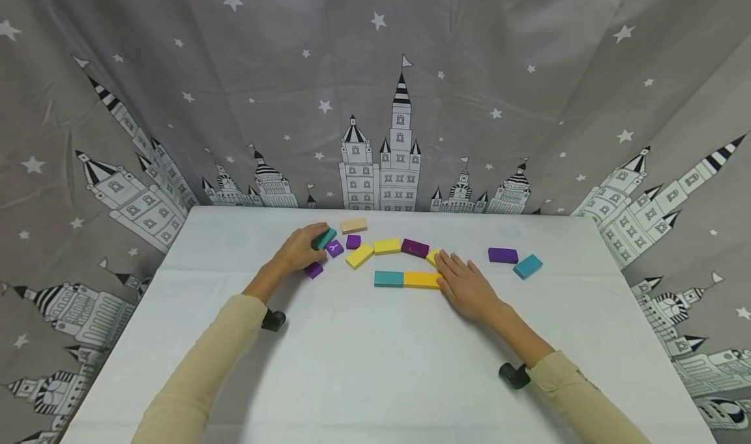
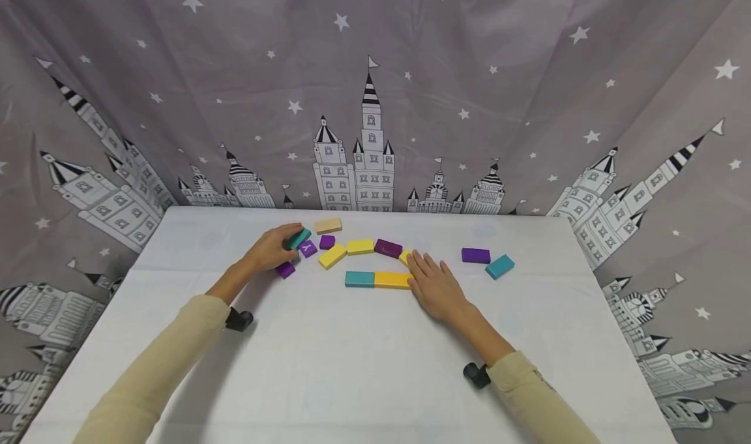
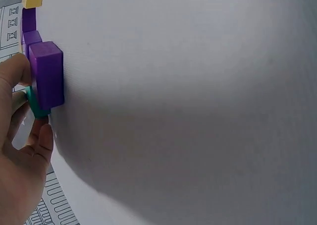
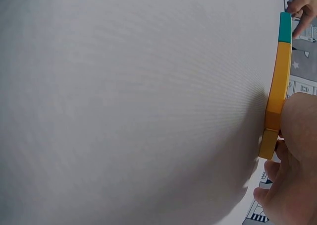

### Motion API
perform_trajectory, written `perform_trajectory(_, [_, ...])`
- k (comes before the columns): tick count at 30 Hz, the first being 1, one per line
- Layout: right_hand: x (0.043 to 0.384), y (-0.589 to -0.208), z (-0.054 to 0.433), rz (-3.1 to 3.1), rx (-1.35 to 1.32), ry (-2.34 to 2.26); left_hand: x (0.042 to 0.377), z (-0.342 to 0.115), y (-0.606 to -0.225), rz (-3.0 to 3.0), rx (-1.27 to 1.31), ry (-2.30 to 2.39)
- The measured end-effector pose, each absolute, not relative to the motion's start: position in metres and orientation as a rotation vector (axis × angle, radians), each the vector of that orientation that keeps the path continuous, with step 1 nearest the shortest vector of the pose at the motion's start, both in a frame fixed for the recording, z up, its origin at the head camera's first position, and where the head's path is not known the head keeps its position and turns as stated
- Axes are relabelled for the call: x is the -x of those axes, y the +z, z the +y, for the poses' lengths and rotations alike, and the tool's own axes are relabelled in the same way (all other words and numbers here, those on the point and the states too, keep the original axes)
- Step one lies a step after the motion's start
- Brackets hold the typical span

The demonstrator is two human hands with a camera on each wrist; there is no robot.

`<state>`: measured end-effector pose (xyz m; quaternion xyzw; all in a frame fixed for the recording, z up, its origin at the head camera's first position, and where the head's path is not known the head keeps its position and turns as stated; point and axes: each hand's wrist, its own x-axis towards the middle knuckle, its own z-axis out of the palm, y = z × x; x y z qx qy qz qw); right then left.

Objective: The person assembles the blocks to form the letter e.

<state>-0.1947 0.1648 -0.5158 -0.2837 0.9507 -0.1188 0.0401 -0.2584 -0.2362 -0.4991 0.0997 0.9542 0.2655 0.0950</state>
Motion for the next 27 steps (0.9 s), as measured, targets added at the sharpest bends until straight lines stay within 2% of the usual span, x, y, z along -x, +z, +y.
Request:
perform_trajectory(16, [0.194, -0.515, 0.164, 2.915, 0.869, -0.367, 0.262, -0.242, -0.493, 2.807, -0.286, 0.723])
perform_trajectory(27, [0.194, -0.514, 0.164, 2.913, 0.863, -0.366, 0.253, -0.248, -0.487, 2.851, -0.232, 0.752])
